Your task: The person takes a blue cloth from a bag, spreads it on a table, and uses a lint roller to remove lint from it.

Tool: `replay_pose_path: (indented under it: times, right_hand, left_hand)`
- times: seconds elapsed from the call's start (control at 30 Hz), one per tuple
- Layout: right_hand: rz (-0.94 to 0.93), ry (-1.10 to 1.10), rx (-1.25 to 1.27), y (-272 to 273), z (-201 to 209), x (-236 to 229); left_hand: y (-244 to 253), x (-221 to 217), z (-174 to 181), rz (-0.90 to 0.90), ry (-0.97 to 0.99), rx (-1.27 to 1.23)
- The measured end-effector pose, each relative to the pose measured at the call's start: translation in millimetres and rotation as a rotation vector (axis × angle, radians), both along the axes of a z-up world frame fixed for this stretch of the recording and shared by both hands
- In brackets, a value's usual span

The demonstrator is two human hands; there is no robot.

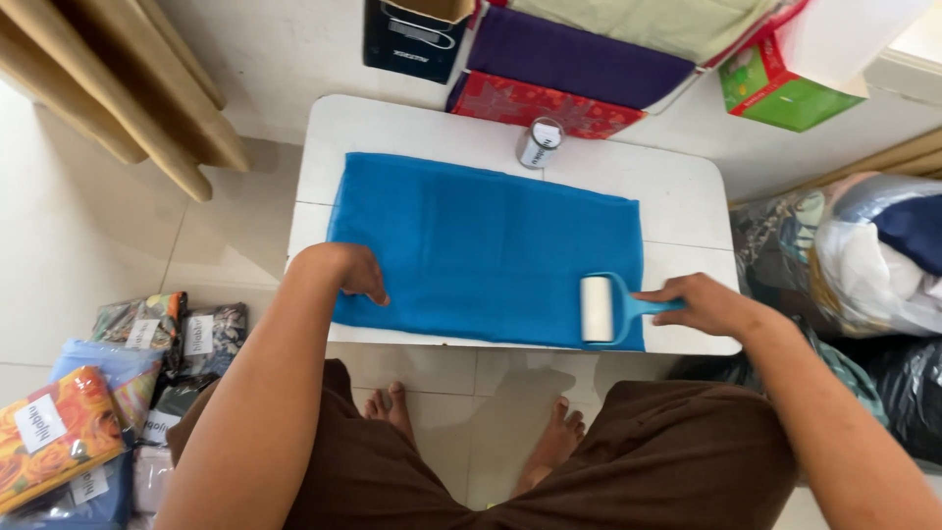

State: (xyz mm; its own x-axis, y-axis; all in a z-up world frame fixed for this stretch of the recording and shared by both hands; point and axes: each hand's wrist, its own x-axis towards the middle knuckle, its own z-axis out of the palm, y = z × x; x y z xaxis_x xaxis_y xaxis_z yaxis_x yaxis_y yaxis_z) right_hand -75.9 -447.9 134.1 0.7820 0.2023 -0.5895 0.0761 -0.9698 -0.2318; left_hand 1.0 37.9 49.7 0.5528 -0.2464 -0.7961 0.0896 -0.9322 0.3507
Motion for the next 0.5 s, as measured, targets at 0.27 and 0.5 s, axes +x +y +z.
replay_pose_path:
  times: [0.27, 0.5]
  right_hand:
    - [-0.193, -0.107, -0.332, -97.2, -5.1, -28.8]
    - [-0.534, -0.237, -0.479, 21.4, 10.9, -85.5]
  left_hand:
    - [-21.2, 7.1, -21.8, -0.074, -0.101, 0.215]
    - [-28.0, -0.7, -7.5, -0.071, -0.132, 0.180]
